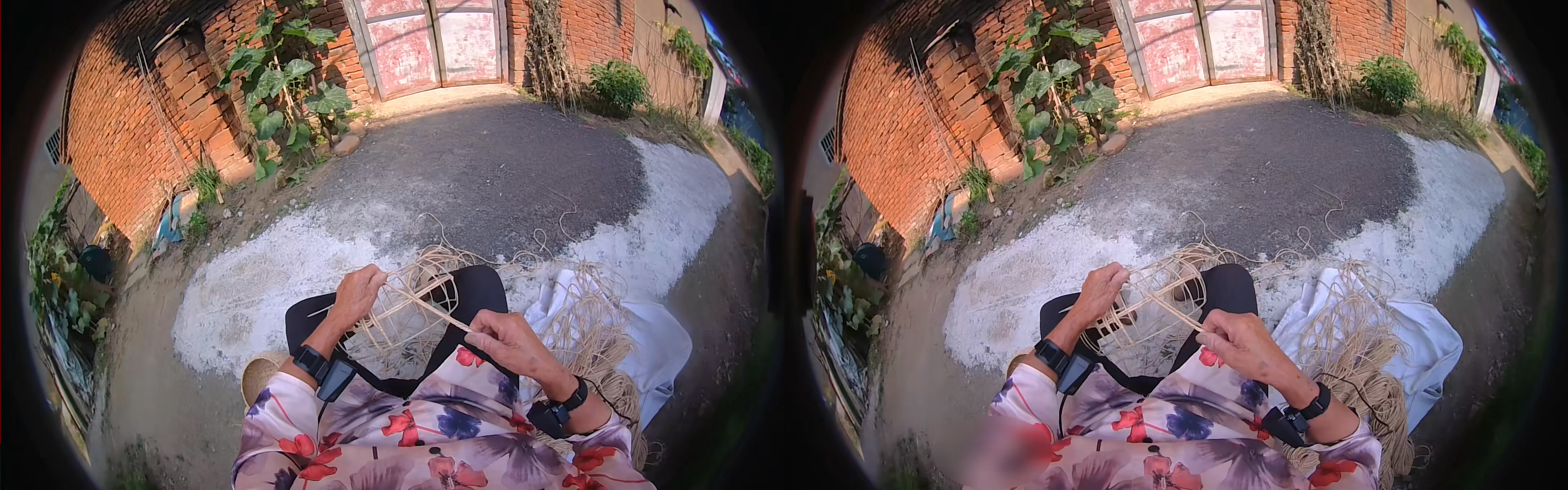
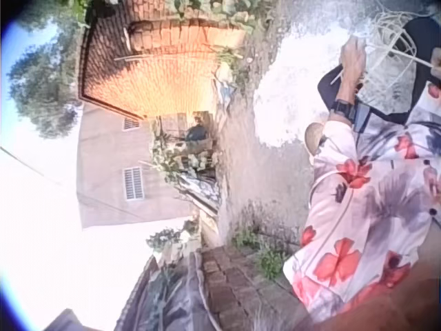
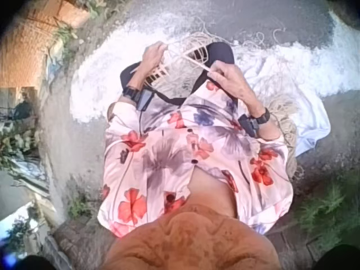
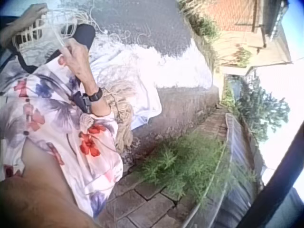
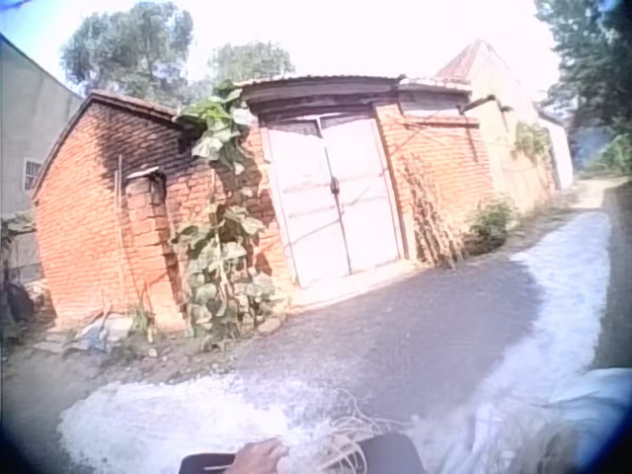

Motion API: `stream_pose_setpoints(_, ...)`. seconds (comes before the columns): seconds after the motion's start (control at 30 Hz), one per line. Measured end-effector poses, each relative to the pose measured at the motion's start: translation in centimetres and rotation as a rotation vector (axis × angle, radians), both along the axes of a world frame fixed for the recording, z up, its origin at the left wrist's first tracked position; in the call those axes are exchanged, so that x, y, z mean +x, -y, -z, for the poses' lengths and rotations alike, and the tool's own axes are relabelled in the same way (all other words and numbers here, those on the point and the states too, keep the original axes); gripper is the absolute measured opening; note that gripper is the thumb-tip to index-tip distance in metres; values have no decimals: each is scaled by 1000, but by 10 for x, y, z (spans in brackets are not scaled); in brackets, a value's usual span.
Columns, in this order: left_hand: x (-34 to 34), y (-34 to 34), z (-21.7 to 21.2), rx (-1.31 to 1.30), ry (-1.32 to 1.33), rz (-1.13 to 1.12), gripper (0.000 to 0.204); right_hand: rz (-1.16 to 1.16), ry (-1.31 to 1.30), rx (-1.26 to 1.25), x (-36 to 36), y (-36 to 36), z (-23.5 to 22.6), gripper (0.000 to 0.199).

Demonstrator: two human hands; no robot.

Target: Weaving natural bamboo strips into a spherical basket frame.

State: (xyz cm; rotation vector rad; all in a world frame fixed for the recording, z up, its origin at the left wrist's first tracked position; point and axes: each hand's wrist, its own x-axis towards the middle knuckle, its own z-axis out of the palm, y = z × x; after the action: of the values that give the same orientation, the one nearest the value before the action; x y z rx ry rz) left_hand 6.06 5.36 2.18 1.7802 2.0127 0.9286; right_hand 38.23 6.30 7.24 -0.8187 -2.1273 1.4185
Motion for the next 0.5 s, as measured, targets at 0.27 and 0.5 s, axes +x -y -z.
stream_pose_setpoints(0.27,-13,-12,-29,-99,214,57,33,90,-130,451,-29,1,4,7)
stream_pose_setpoints(0.5,-13,-5,-41,-168,194,45,37,-46,-133,1081,-92,3,31,14)
